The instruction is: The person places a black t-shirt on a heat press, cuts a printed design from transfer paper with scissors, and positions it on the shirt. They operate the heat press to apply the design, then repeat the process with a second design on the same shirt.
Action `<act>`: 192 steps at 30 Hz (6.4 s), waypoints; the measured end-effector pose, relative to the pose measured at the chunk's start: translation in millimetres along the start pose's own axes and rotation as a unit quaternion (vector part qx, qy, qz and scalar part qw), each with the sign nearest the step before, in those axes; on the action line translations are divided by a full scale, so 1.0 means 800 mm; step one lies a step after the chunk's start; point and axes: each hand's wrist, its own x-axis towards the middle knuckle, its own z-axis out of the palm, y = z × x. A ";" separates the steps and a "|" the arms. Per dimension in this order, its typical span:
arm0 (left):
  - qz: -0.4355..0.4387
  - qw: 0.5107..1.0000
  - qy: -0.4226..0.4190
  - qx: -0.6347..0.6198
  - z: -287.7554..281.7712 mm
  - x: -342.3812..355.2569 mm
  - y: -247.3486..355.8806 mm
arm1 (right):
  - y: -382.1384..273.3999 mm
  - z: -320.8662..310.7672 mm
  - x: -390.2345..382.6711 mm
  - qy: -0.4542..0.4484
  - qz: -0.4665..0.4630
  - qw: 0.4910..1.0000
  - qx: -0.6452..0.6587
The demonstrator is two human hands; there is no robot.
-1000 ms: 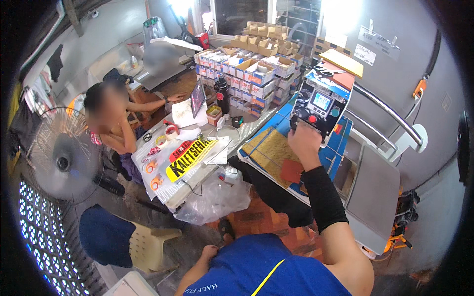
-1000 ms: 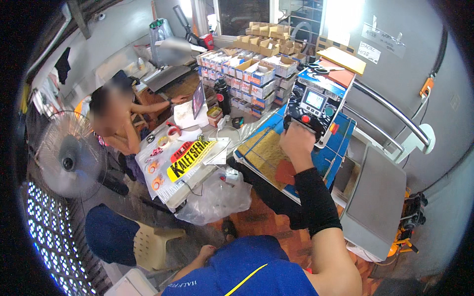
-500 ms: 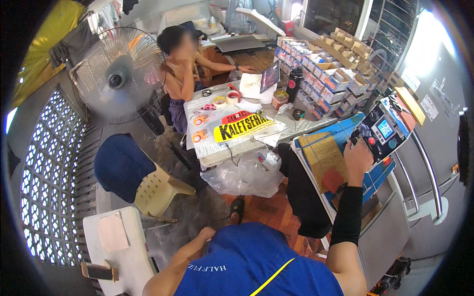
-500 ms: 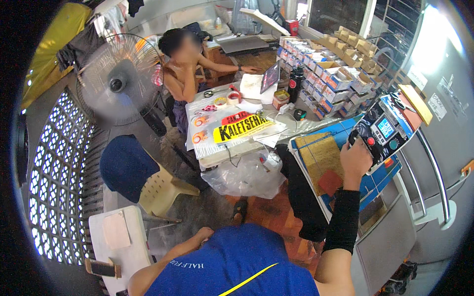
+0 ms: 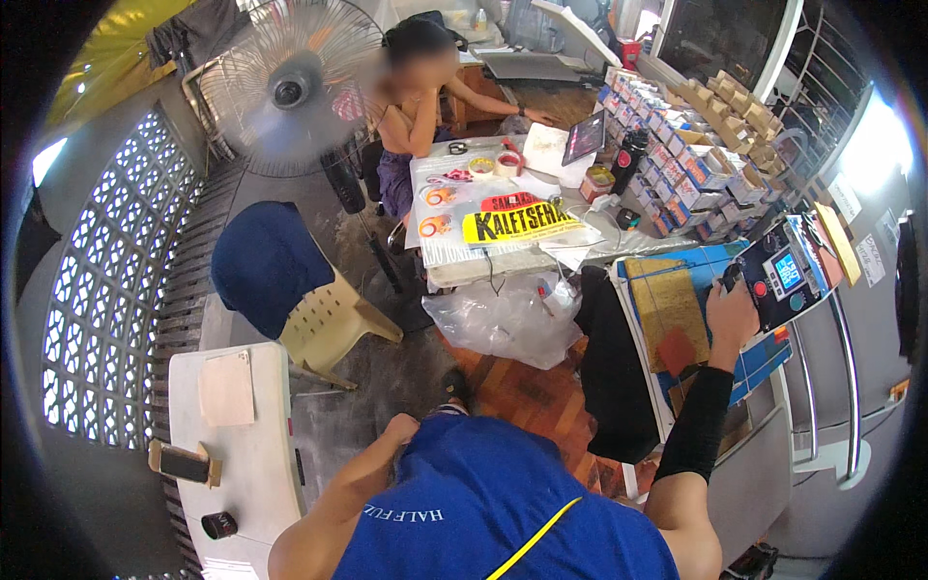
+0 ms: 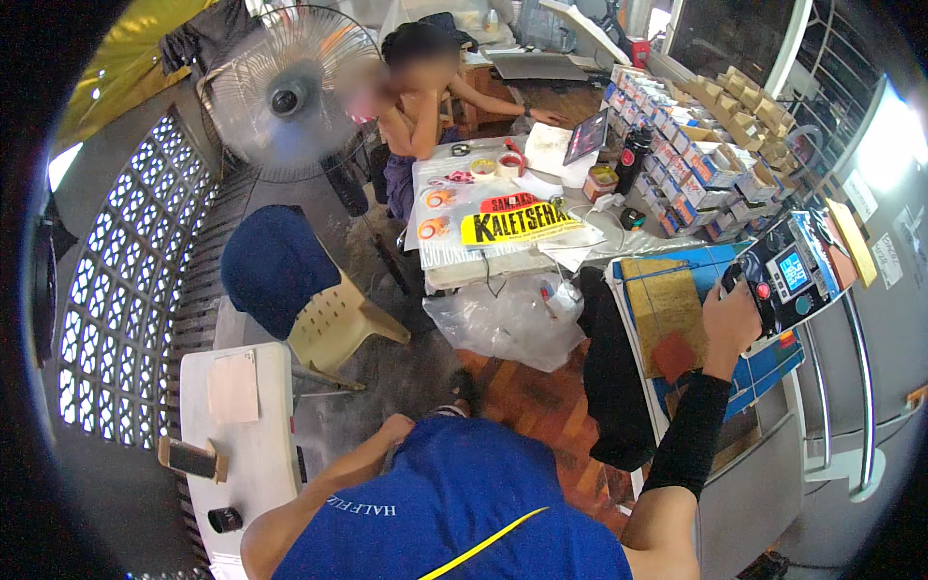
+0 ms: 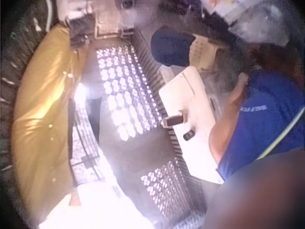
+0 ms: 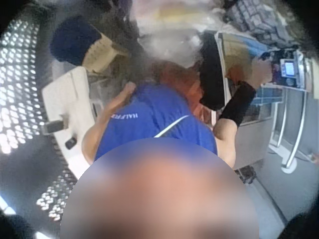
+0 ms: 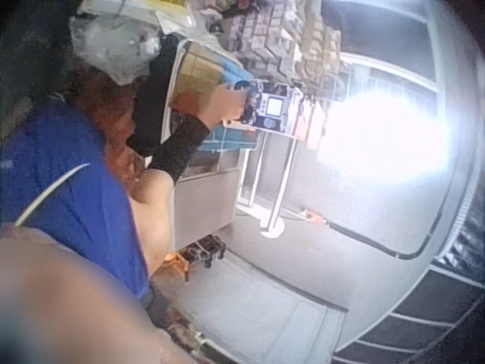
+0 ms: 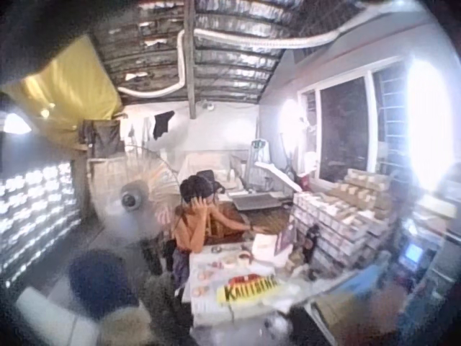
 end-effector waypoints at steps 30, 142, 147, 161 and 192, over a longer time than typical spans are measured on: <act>-0.122 0.953 0.050 -0.274 0.043 -0.108 -0.083 | -0.005 -0.030 -0.001 -0.101 0.036 0.994 0.036; 0.537 0.662 -0.282 0.440 -0.181 0.353 0.447 | -0.005 0.004 0.010 0.165 0.005 0.985 -0.054; 0.185 0.827 -0.429 0.313 -0.304 0.270 0.647 | 0.041 -0.009 -0.020 0.156 0.019 0.986 -0.060; 0.769 0.584 0.115 0.233 -0.093 0.136 1.067 | 0.220 -0.084 -0.149 0.091 0.090 0.989 -0.080; 0.758 0.615 -0.167 0.143 -0.079 0.056 1.118 | 0.374 -0.134 -0.266 0.176 0.341 0.860 -0.336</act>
